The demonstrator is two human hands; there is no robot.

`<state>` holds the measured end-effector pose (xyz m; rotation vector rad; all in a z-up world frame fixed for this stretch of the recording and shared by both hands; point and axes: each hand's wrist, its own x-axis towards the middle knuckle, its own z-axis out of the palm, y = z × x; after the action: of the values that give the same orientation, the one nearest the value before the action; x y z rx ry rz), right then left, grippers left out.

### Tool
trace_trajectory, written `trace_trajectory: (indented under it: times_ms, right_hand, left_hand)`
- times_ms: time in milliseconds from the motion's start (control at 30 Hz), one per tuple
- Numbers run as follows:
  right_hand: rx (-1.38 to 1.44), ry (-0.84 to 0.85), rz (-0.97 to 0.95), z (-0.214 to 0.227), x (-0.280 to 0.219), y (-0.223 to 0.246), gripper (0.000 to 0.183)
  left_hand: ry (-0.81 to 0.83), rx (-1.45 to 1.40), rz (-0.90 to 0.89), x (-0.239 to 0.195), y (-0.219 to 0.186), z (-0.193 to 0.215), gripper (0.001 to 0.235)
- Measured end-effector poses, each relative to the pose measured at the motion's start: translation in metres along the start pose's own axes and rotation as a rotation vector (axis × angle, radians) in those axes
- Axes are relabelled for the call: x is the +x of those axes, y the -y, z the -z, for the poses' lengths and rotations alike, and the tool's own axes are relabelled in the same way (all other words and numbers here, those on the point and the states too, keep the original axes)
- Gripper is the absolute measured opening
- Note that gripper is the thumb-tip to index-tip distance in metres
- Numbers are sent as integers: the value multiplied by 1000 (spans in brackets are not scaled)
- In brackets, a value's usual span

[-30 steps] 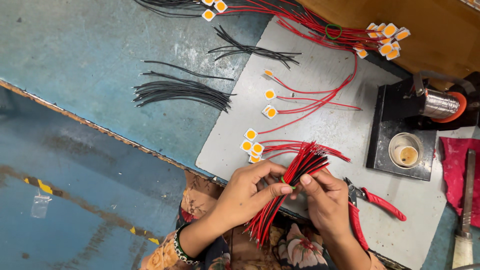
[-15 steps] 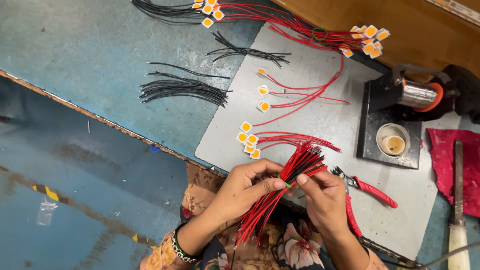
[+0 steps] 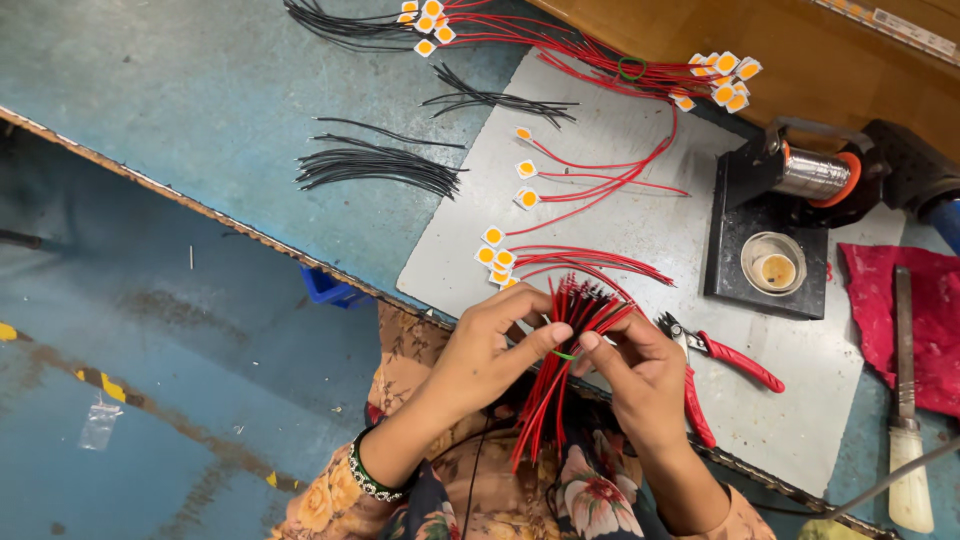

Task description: The person gathers red and black wires with attached LED modules, aligns them, and secures them into bundles using rubber bands. The person also handles a small container and applies a substance to wire ends before placing the bundles on the table.

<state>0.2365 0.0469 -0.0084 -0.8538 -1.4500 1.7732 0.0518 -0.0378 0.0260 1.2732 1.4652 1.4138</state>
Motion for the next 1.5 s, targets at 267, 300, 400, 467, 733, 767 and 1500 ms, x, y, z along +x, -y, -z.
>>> trace_trajectory:
  times_ms: [267, 300, 400, 467, 733, 767, 1500]
  right_hand:
    - [108, 48, -57, 1, -2, -16, 29]
    - [145, 61, -134, 1, -2, -18, 33]
    - [78, 173, -153, 8, 0, -25, 35]
    - [54, 221, -144, 13, 0, -30, 34]
    - [178, 133, -159, 3, 3, -37, 32]
    - [146, 107, -158, 1, 3, -35, 33]
    - [-35, 35, -89, -7, 0, -30, 28]
  left_hand:
    - [37, -330, 161, -1, 13, -4, 30]
    - [32, -304, 161, -1, 11, -3, 30]
    - [-9, -163, 101, 2, 5, 1, 31]
    - [-75, 16, -15, 1, 1, 3, 36]
    - [-178, 88, -33, -4, -7, -2, 18]
    - [-191, 161, -55, -5, -7, -2, 17]
    - [-265, 235, -134, 3, -4, -3, 19]
